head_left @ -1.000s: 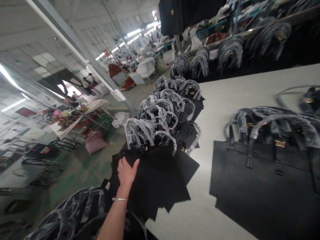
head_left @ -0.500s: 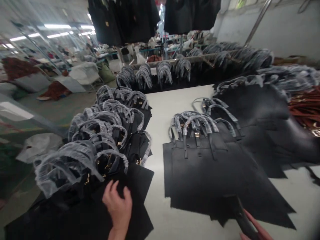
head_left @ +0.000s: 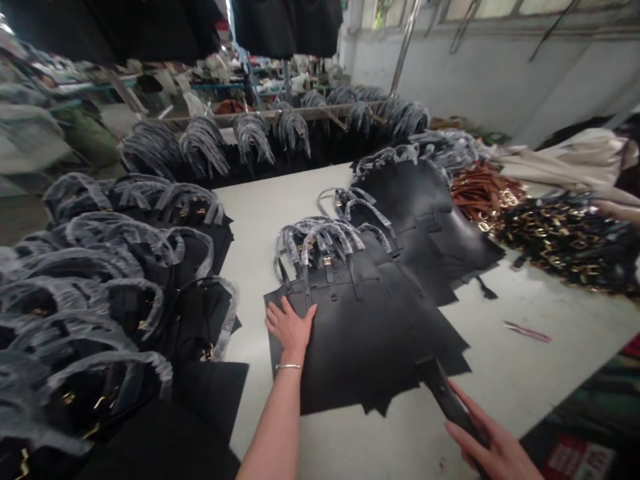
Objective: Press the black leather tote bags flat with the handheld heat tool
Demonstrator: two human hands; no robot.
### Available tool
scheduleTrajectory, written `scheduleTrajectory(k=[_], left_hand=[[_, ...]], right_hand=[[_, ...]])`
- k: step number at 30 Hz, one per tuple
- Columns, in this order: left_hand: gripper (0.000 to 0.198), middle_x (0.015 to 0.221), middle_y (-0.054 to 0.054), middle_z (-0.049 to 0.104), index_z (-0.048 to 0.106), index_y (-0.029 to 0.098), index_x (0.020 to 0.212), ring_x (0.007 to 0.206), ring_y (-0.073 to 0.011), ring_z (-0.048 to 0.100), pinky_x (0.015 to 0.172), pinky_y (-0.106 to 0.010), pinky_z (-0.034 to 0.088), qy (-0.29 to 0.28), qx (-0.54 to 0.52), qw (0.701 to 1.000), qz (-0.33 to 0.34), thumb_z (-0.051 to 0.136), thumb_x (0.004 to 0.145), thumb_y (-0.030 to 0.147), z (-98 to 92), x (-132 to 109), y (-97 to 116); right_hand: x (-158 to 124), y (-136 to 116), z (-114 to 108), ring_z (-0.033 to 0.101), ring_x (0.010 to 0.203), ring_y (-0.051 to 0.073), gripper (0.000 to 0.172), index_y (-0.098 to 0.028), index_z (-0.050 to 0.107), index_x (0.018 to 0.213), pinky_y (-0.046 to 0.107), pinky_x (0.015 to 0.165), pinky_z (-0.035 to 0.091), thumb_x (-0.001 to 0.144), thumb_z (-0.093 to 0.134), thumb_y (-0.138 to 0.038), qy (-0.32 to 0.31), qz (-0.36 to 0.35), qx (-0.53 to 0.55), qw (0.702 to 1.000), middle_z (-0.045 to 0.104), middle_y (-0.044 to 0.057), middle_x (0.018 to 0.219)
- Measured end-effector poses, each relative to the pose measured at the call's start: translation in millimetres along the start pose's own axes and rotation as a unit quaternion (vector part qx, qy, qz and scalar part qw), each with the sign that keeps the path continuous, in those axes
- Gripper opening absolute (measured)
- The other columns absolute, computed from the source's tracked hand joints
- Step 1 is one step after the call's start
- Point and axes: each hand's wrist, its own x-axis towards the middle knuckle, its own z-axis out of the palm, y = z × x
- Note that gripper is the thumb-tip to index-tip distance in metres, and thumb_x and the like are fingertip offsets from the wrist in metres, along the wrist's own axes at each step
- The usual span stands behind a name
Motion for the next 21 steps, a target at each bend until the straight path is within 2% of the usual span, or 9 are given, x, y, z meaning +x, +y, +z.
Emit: scheduleTrajectory(k=[5,12,21], left_hand=[[0.079,0.138,-0.023,0.042,0.047,0.016,0.134,0.127,-0.0386,0.038,0.097,-0.052,0.033,0.017,0.016,0.999,0.041,0.047,0.078,0.072,-5.5,-17,7],[0.071,0.138,-0.021,0.042,0.047,0.018,0.135,0.125,-0.0357,0.039,0.095,-0.051,0.034,0.011,0.008,0.998,0.067,0.049,0.082,0.064,-11.0,-56,38],[0.068,0.142,-0.022,0.040,0.047,0.018,0.135,0.125,-0.0367,0.040,0.096,-0.054,0.034,-0.003,0.001,0.998,0.063,0.053,0.082,0.060,-13.8,-111,77]], right_hand=[[9,14,-18,0.062,0.053,0.018,0.083,-0.022,0.044,0.143,0.023,0.045,0.049,0.069,0.067,-0.054,-0.007,0.058,0.061,0.996,0.074,0.003,0.081],[29,12,-45,0.051,0.047,0.014,0.091,-0.017,0.029,0.149,0.025,0.046,0.044,0.075,0.063,-0.057,-0.032,0.081,0.082,0.993,0.060,-0.003,0.064],[64,-1,-77,0.053,0.047,0.015,0.083,-0.019,0.033,0.146,0.025,0.044,0.042,0.078,0.060,-0.056,-0.073,0.069,0.050,0.994,0.053,-0.005,0.059]])
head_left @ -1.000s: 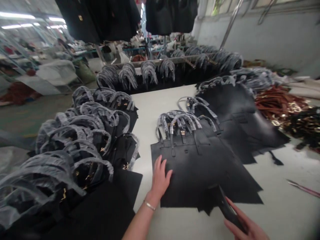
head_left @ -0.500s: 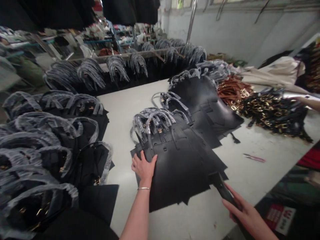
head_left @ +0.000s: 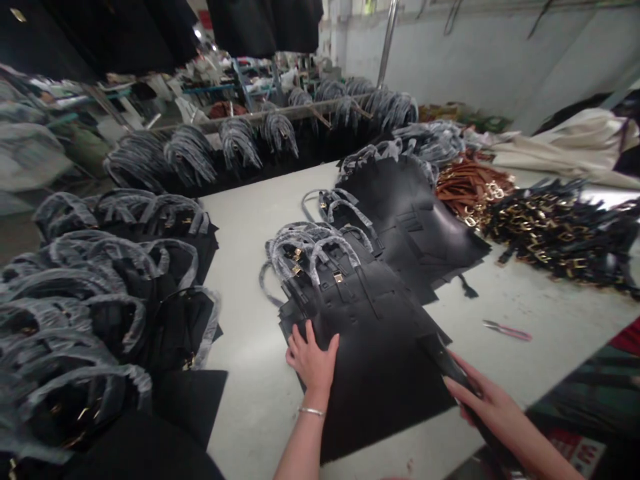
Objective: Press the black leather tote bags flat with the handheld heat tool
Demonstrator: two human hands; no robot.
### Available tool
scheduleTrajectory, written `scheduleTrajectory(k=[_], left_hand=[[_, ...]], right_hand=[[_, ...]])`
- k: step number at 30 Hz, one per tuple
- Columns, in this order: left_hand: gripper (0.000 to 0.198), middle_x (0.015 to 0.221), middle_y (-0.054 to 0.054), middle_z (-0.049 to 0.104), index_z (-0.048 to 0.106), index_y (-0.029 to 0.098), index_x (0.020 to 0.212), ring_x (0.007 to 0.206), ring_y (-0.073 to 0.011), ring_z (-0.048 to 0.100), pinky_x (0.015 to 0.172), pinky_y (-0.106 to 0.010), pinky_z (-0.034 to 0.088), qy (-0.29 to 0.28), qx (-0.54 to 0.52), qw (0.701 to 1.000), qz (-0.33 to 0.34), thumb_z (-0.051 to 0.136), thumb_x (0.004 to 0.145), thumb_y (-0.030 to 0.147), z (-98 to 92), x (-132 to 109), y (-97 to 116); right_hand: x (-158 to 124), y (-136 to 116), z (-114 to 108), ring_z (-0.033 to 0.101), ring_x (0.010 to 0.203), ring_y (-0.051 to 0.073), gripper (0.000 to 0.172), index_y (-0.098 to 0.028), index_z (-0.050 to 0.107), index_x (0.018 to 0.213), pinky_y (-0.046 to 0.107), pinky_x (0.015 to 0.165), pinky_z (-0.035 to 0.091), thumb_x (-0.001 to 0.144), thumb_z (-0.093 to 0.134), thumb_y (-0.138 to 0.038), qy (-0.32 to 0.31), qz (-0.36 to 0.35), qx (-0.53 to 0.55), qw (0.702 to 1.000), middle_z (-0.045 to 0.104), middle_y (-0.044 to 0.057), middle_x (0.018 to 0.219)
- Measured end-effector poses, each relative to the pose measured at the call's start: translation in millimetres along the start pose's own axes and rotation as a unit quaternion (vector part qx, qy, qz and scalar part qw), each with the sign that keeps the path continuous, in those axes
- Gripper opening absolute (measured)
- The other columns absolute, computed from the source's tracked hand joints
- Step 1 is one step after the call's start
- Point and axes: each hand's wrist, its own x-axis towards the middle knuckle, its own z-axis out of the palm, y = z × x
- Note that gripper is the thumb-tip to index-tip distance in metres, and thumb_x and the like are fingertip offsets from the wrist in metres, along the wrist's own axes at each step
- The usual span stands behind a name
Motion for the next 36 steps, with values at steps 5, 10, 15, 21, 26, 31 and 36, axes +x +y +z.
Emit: scheduleTrajectory(k=[5,10,15,21,26,31,36], left_hand=[[0.067,0.148,-0.024,0.030,0.042,0.015,0.138,0.131,-0.0378,0.035,0.101,-0.058,0.030,-0.007,-0.037,0.999,0.013,0.055,0.084,0.052,7.2,-46,33],[0.065,0.154,-0.022,0.018,0.037,0.016,0.141,0.138,-0.0384,0.025,0.106,-0.063,0.024,-0.018,-0.087,0.995,0.055,0.056,0.086,0.044,18.0,-84,51],[0.068,0.155,-0.021,0.010,0.038,0.015,0.140,0.141,-0.0400,0.016,0.108,-0.061,0.026,-0.009,-0.142,0.987,0.077,0.060,0.083,0.043,23.3,-90,54],[0.064,0.154,-0.022,0.016,0.042,0.013,0.136,0.141,-0.0381,0.019,0.109,-0.060,0.028,-0.016,-0.185,0.981,0.052,0.062,0.082,0.041,21.9,-91,54],[0.038,0.148,-0.018,0.030,0.045,0.014,0.125,0.140,-0.0285,0.025,0.111,-0.053,0.029,-0.021,-0.290,0.957,0.017,0.049,0.090,0.028,21.6,-102,55],[0.028,0.140,-0.017,0.038,0.045,0.016,0.118,0.135,-0.0257,0.033,0.109,-0.051,0.033,-0.025,-0.355,0.934,-0.004,0.044,0.091,0.023,20.6,-107,53],[0.020,0.136,-0.016,0.041,0.050,0.016,0.109,0.134,-0.0265,0.036,0.107,-0.051,0.038,-0.042,-0.359,0.932,0.010,0.049,0.090,0.022,18.9,-110,47]], right_hand=[[22,-25,-9,0.055,0.045,0.013,0.077,-0.024,0.032,0.145,0.025,0.043,0.046,0.080,0.058,-0.053,-0.044,0.000,-0.010,0.999,0.055,-0.005,0.068],[47,-41,-17,0.052,0.040,0.010,0.068,-0.023,0.035,0.141,0.022,0.036,0.041,0.082,0.058,-0.048,-0.068,0.021,0.006,0.997,0.054,-0.006,0.067],[74,-58,-13,0.051,0.038,0.011,0.065,-0.019,0.044,0.137,0.022,0.034,0.040,0.080,0.062,-0.046,-0.078,0.014,0.018,0.997,0.055,-0.005,0.061],[85,-77,-25,0.054,0.047,0.011,0.070,-0.023,0.035,0.144,0.022,0.042,0.045,0.084,0.058,-0.049,-0.014,-0.039,0.033,0.999,0.057,-0.004,0.070],[51,-61,-26,0.053,0.041,0.011,0.075,-0.019,0.040,0.144,0.022,0.037,0.043,0.080,0.063,-0.050,-0.138,-0.003,-0.035,0.990,0.059,-0.004,0.061],[36,-45,14,0.055,0.041,0.011,0.068,-0.021,0.041,0.144,0.021,0.038,0.043,0.085,0.056,-0.050,-0.231,-0.014,-0.078,0.970,0.060,-0.004,0.062],[51,-75,56,0.056,0.039,0.012,0.064,-0.018,0.044,0.143,0.021,0.037,0.043,0.086,0.055,-0.046,-0.213,-0.057,-0.136,0.966,0.058,-0.005,0.056]])
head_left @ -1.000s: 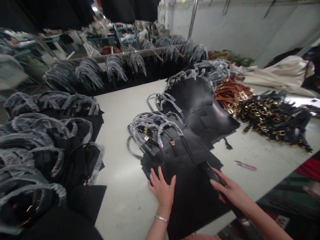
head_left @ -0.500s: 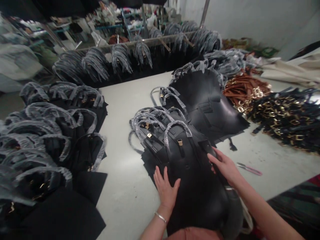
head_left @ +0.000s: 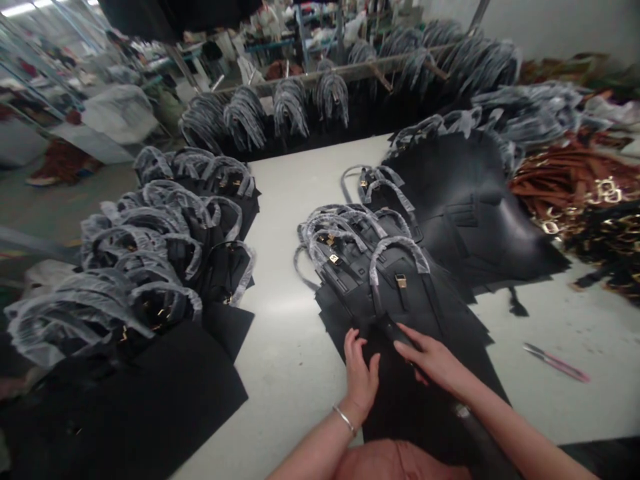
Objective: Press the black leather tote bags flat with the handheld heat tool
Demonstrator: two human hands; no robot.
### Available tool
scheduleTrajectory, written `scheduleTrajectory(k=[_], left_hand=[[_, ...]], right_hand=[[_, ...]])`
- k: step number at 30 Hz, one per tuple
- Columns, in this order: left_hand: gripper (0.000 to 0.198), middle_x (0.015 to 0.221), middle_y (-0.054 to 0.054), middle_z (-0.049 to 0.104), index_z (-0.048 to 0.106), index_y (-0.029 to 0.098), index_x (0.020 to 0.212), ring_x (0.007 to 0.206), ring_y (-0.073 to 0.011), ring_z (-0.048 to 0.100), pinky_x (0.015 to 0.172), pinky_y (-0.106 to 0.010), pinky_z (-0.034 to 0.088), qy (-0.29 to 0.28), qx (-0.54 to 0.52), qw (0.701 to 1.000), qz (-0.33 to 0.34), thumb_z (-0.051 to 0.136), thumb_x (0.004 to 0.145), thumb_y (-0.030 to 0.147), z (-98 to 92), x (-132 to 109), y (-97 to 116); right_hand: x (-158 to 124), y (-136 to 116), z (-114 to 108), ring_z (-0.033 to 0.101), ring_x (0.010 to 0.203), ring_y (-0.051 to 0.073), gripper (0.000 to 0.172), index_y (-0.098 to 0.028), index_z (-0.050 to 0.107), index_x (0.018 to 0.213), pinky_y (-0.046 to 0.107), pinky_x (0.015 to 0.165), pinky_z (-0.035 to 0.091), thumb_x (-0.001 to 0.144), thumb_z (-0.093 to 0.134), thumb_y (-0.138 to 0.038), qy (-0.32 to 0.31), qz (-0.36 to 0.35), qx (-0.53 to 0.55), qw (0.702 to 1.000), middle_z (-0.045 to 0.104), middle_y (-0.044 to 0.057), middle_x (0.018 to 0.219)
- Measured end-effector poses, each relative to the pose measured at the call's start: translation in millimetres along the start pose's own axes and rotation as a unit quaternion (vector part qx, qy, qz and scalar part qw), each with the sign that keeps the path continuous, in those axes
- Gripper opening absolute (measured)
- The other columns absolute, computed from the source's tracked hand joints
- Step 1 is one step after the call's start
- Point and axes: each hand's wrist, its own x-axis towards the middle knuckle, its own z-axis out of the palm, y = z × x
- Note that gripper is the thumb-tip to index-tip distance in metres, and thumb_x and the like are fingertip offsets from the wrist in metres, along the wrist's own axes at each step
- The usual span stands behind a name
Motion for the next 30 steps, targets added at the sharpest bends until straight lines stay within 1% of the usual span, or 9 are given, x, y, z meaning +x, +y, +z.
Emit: scheduleTrajectory(k=[4,8,11,14,17,22,25,27,30], left_hand=[[0.024,0.135,-0.014,0.046,0.056,0.017,0.111,0.131,-0.0272,0.041,0.105,-0.053,0.041,-0.024,0.059,0.996,0.057,0.050,0.088,0.015,-5.2,-8,-5],[0.035,0.116,-0.010,0.063,0.058,0.020,0.120,0.115,-0.0245,0.055,0.099,-0.050,0.048,-0.057,0.116,0.975,0.182,0.047,0.088,0.009,-8.2,-21,-16],[0.035,0.110,-0.008,0.067,0.060,0.020,0.120,0.111,-0.0230,0.057,0.101,-0.048,0.047,-0.064,0.122,0.968,0.208,0.046,0.089,0.009,-7.1,-25,-20],[0.034,0.111,-0.008,0.067,0.061,0.020,0.118,0.113,-0.0225,0.056,0.105,-0.046,0.044,-0.077,0.119,0.966,0.216,0.046,0.089,0.010,-5.2,-23,-21],[0.034,0.112,-0.007,0.066,0.062,0.020,0.118,0.114,-0.0237,0.055,0.105,-0.045,0.043,-0.080,0.122,0.964,0.222,0.046,0.088,0.011,-4.0,-22,-21],[0.035,0.111,-0.009,0.066,0.061,0.020,0.120,0.109,-0.0268,0.057,0.102,-0.047,0.045,-0.081,0.120,0.966,0.213,0.046,0.088,0.014,-3.0,-23,-24],[0.034,0.108,-0.008,0.067,0.063,0.022,0.116,0.108,-0.0264,0.057,0.100,-0.045,0.048,-0.080,0.105,0.966,0.220,0.045,0.088,0.012,-5.1,-22,-23],[0.037,0.109,-0.008,0.066,0.061,0.020,0.117,0.110,-0.0267,0.056,0.101,-0.045,0.047,-0.092,0.101,0.963,0.232,0.044,0.085,0.010,-9.0,-21,-21],[0.038,0.109,-0.010,0.065,0.060,0.018,0.116,0.108,-0.0270,0.056,0.101,-0.047,0.046,-0.120,0.114,0.958,0.233,0.046,0.082,0.009,-19.2,-12,-12]], right_hand=[[10,-24,4,0.056,0.041,0.012,0.068,-0.017,0.038,0.146,0.020,0.042,0.045,0.087,0.055,-0.047,0.030,-0.030,-0.027,0.999,0.053,-0.007,0.045],[0,-22,15,0.057,0.039,0.013,0.065,-0.018,0.044,0.143,0.021,0.038,0.044,0.085,0.057,-0.046,-0.059,-0.042,-0.039,0.997,0.064,-0.004,0.055],[3,-27,33,0.060,0.039,0.015,0.064,-0.014,0.047,0.141,0.023,0.039,0.046,0.086,0.055,-0.044,-0.071,-0.035,-0.097,0.992,0.068,0.000,0.056],[15,-40,50,0.071,0.068,0.023,0.063,-0.013,0.050,0.139,0.029,0.060,0.054,0.085,0.057,-0.043,-0.038,-0.059,-0.137,0.988,0.074,0.007,0.074],[19,-48,56,0.069,0.094,0.028,0.063,-0.013,0.053,0.137,0.031,0.076,0.053,0.082,0.060,-0.043,-0.028,-0.077,-0.154,0.985,0.075,0.011,0.096],[4,-40,54,0.064,0.040,0.019,0.064,-0.008,0.047,0.140,0.027,0.044,0.050,0.088,0.050,-0.045,-0.082,-0.041,-0.160,0.983,0.071,0.004,0.059],[8,-46,62,0.073,0.073,0.025,0.061,-0.009,0.053,0.135,0.032,0.070,0.056,0.085,0.056,-0.043,-0.052,-0.078,-0.158,0.983,0.076,0.009,0.079],[15,-55,66,0.066,0.102,0.028,0.060,-0.010,0.056,0.133,0.035,0.091,0.049,0.082,0.059,-0.042,-0.017,-0.111,-0.150,0.982,0.073,0.013,0.105],[16,-62,54,0.068,0.096,0.025,0.063,-0.013,0.047,0.140,0.035,0.087,0.051,0.087,0.051,-0.046,0.031,-0.130,-0.123,0.983,0.073,0.011,0.104]])
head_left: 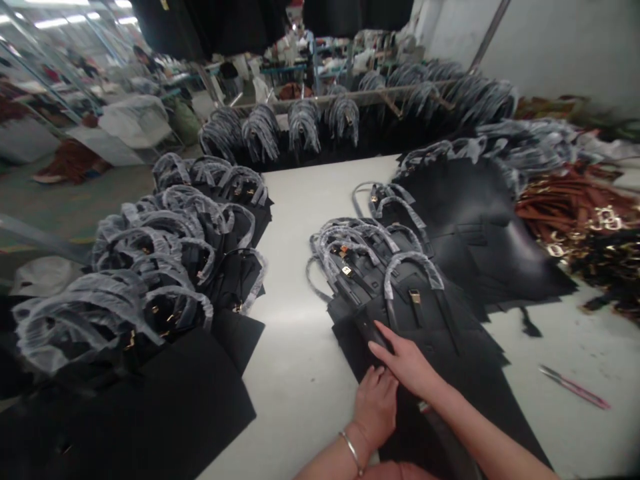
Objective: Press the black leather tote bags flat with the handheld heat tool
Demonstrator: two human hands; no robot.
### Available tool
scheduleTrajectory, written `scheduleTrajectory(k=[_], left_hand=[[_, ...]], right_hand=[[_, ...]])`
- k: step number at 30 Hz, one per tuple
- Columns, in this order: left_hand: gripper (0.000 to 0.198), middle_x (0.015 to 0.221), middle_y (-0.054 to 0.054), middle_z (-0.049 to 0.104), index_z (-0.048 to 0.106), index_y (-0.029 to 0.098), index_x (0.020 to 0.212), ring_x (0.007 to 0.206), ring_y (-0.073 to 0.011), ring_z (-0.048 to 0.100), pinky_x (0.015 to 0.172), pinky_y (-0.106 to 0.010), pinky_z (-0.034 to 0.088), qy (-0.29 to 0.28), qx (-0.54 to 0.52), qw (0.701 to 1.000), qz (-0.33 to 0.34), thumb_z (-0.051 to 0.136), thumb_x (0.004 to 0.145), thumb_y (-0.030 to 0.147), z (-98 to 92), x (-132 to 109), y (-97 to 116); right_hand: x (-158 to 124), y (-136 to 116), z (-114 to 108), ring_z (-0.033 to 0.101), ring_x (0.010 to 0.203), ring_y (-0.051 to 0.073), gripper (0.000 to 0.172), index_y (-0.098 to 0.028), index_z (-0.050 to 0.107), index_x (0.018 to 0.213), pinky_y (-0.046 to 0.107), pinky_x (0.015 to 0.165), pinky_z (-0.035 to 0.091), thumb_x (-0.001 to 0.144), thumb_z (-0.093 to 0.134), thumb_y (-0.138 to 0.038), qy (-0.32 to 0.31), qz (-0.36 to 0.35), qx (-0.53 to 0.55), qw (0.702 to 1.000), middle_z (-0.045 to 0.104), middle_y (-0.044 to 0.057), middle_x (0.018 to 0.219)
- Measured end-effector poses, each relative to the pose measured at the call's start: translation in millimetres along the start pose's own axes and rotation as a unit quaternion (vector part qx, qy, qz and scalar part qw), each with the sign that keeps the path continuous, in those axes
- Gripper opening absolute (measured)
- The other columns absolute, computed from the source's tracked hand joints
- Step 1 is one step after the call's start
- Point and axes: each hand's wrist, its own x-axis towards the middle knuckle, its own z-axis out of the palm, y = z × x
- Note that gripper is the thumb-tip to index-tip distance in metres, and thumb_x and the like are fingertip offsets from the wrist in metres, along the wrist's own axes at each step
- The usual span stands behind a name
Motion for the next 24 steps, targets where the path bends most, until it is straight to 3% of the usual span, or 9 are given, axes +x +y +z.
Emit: scheduleTrajectory(k=[3,5,7,11,14,19,24], left_hand=[[0.024,0.094,-0.008,0.066,0.064,0.021,0.101,0.091,-0.0243,0.061,0.085,-0.042,0.053,-0.042,-0.007,0.997,-0.057,0.047,0.085,0.015,-20.6,28,1],[0.021,0.091,-0.007,0.065,0.062,0.022,0.102,0.086,-0.0220,0.061,0.077,-0.037,0.054,-0.060,-0.020,0.994,-0.094,0.046,0.088,0.019,-33.6,61,0],[0.023,0.097,-0.006,0.063,0.059,0.022,0.109,0.090,-0.0205,0.060,0.078,-0.033,0.053,-0.069,-0.021,0.994,-0.087,0.045,0.091,0.020,-40.7,102,0],[0.033,0.108,-0.005,0.056,0.050,0.027,0.124,0.096,-0.0205,0.059,0.078,-0.030,0.051,-0.099,0.021,0.994,-0.041,0.051,0.090,0.028,-29.6,183,3],[0.042,0.115,-0.009,0.050,0.048,0.025,0.125,0.098,-0.0237,0.059,0.078,-0.033,0.050,-0.139,0.067,0.986,-0.068,0.060,0.086,0.036,-7.9,224,9],[0.032,0.118,-0.017,0.047,0.052,0.013,0.113,0.100,-0.0276,0.061,0.083,-0.037,0.048,-0.182,0.094,0.969,-0.136,0.060,0.082,0.021,15.1,253,14],[0.038,0.115,-0.019,0.053,0.049,0.010,0.119,0.100,-0.0249,0.061,0.085,-0.033,0.047,-0.207,0.068,0.966,-0.141,0.046,0.081,0.005,6.9,261,3]], right_hand=[[-16,14,-27,0.066,0.057,0.018,0.066,-0.020,0.038,0.146,0.028,0.057,0.053,0.088,0.049,-0.050,0.030,0.038,0.073,0.996,0.071,0.000,0.073],[-33,33,-44,0.060,0.047,0.015,0.068,-0.022,0.037,0.146,0.025,0.048,0.050,0.086,0.051,-0.052,0.057,0.073,0.119,0.989,0.065,-0.004,0.064],[-49,54,-52,0.059,0.047,0.015,0.069,-0.023,0.037,0.145,0.024,0.047,0.049,0.085,0.053,-0.053,0.092,0.105,0.134,0.981,0.061,-0.005,0.061],[-77,90,-49,0.059,0.047,0.015,0.075,-0.023,0.036,0.146,0.025,0.047,0.049,0.082,0.054,-0.056,0.130,0.159,0.175,0.963,0.058,-0.006,0.057],[-94,108,-38,0.059,0.046,0.017,0.081,-0.020,0.034,0.147,0.025,0.045,0.048,0.080,0.054,-0.060,0.140,0.185,0.210,0.950,0.061,-0.004,0.058],[-111,129,-27,0.060,0.049,0.016,0.081,-0.020,0.033,0.148,0.025,0.047,0.048,0.081,0.051,-0.061,0.147,0.183,0.243,0.941,0.067,0.000,0.070],[-116,134,-28,0.058,0.048,0.016,0.080,-0.018,0.031,0.149,0.025,0.048,0.047,0.082,0.049,-0.059,0.152,0.189,0.213,0.946,0.065,-0.001,0.065]])
